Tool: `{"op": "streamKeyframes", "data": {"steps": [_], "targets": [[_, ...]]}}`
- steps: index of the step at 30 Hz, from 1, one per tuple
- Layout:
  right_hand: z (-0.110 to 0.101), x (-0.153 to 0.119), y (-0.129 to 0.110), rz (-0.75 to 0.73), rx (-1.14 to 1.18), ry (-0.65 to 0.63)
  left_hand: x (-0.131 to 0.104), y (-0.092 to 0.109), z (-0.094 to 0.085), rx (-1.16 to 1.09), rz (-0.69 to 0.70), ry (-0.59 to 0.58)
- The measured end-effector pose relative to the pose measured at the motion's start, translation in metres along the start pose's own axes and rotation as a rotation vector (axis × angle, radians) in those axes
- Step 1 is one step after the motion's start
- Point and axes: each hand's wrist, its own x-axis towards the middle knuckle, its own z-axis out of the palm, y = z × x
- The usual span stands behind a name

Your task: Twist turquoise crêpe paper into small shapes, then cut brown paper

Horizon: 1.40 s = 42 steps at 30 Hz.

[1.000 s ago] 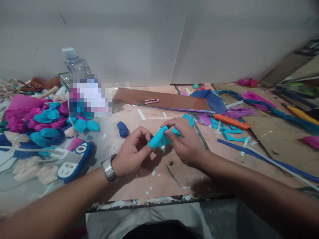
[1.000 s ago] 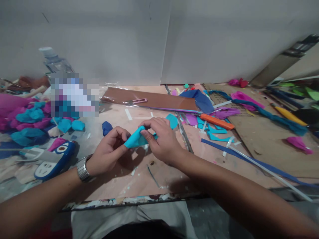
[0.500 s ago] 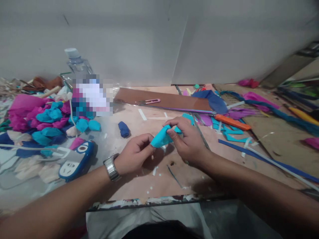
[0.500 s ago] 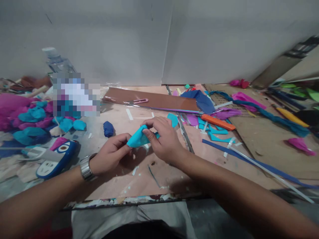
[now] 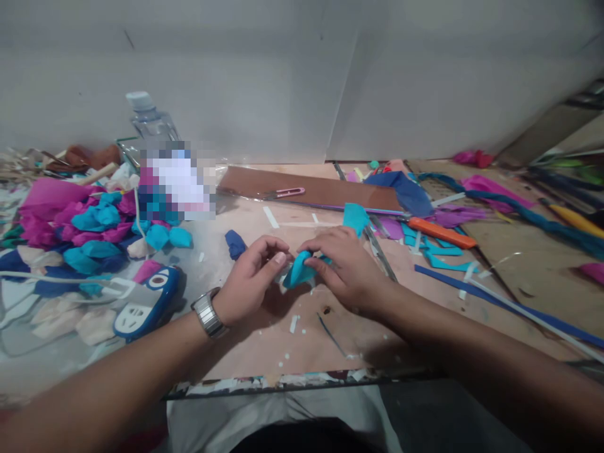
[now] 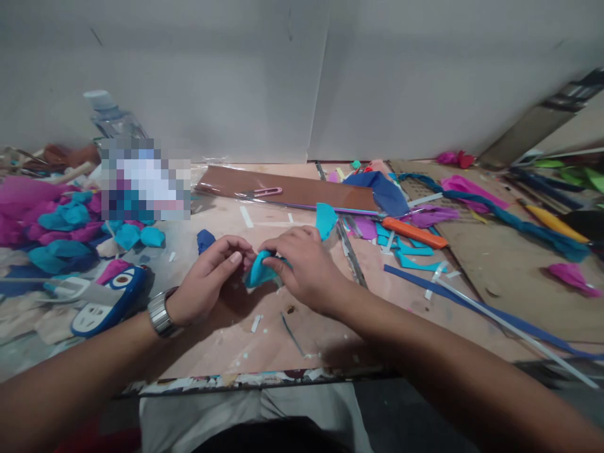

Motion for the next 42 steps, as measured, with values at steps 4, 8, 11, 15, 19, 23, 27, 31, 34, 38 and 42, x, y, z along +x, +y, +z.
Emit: {"op": "streamKeyframes", "data": {"steps": [4,8,11,15,19,23,27,31,34,38,42], "targets": [[-0.001,-0.001,-0.006,-0.032,0.009,-0.104,0.001,-0.005,0.000,0.027,0.053,-0.071],[-0.002,-0.002,-0.006,-0.055,0.009,-0.113,0.000,-0.008,0.001,0.041,0.079,-0.087],[-0.002,-0.002,-0.006,-0.057,-0.002,-0.118,0.001,-0.008,0.001,0.029,0.070,-0.076],[-0.004,-0.001,-0.009,-0.036,0.026,-0.117,0.001,-0.006,0.000,0.024,0.096,-0.073],[-0.004,-0.002,-0.010,0.011,0.094,-0.064,0.000,-0.004,0.001,-0.072,0.073,-0.064],[-0.002,-0.003,-0.007,0.053,0.124,0.012,-0.001,-0.004,0.001,-0.112,0.062,-0.061],[0.000,-0.002,-0.006,0.046,0.116,0.042,0.000,-0.003,-0.001,-0.068,0.091,-0.051],[-0.001,-0.002,-0.006,0.023,0.106,0.083,0.001,0.000,-0.002,-0.042,0.066,-0.042],[-0.001,-0.001,-0.005,0.009,0.092,0.097,0.001,0.001,-0.002,-0.065,0.047,-0.028],[-0.001,-0.001,-0.005,0.010,0.074,0.102,0.002,0.002,-0.001,-0.087,0.040,-0.031],[-0.002,-0.001,-0.004,-0.009,0.069,0.110,0.003,0.001,-0.002,-0.120,0.010,-0.037]]}}
